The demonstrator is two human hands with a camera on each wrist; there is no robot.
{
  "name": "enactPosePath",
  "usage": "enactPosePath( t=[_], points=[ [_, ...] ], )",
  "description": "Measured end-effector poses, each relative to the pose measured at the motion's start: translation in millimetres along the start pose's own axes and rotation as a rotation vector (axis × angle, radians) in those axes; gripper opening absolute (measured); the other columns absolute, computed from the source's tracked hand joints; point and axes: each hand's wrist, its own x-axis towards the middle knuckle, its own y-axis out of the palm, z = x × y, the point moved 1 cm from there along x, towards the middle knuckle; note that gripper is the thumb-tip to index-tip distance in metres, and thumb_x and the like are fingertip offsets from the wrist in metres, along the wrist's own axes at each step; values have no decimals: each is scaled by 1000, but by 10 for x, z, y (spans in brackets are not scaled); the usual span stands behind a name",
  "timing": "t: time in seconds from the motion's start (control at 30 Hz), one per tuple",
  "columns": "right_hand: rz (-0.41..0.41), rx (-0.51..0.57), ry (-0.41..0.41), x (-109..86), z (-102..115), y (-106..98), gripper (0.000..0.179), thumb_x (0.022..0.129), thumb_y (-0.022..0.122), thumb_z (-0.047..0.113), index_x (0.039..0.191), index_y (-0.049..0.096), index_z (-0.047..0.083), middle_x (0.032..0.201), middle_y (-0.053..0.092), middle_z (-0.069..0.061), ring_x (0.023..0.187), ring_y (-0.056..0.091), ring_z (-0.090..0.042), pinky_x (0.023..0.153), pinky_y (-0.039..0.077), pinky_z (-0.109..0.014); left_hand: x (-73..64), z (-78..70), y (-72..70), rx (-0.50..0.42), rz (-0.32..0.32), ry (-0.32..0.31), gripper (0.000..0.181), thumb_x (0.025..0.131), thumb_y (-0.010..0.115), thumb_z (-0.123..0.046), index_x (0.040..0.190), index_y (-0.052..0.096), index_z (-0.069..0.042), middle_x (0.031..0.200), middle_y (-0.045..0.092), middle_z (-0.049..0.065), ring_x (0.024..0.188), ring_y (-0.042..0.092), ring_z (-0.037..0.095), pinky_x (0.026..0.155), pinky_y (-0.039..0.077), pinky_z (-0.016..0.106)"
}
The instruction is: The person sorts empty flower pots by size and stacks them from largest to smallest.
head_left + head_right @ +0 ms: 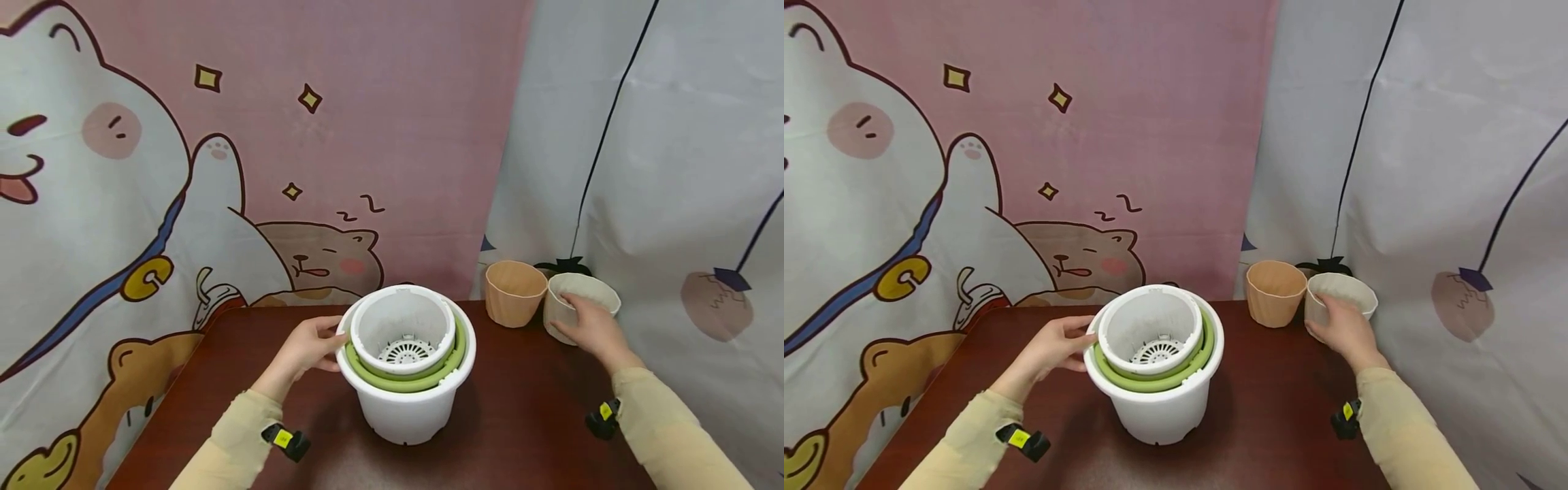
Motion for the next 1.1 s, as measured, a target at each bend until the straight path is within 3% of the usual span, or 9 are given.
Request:
enactPosePath(
  t=[0.47,1.1],
  points=[
    [50,-74,112,128,-167,8,64,86,74,24,134,48,-9,129,49,-39,113,44,-57,95,39,-72,8,20,2,2,-9,2,49,94,68,-5,140,52,5,115,64,23,73,70,24,60,63,40],
    [81,-162,128,169,-349,96,60,86,72,26,131,50,-7,123,52,-39,107,48,-57,89,41,-73,19,32,13,5,-27,-15,48,93,68,-3,138,54,3,111,65,22,71,70,25,59,63,40]
  ],
)
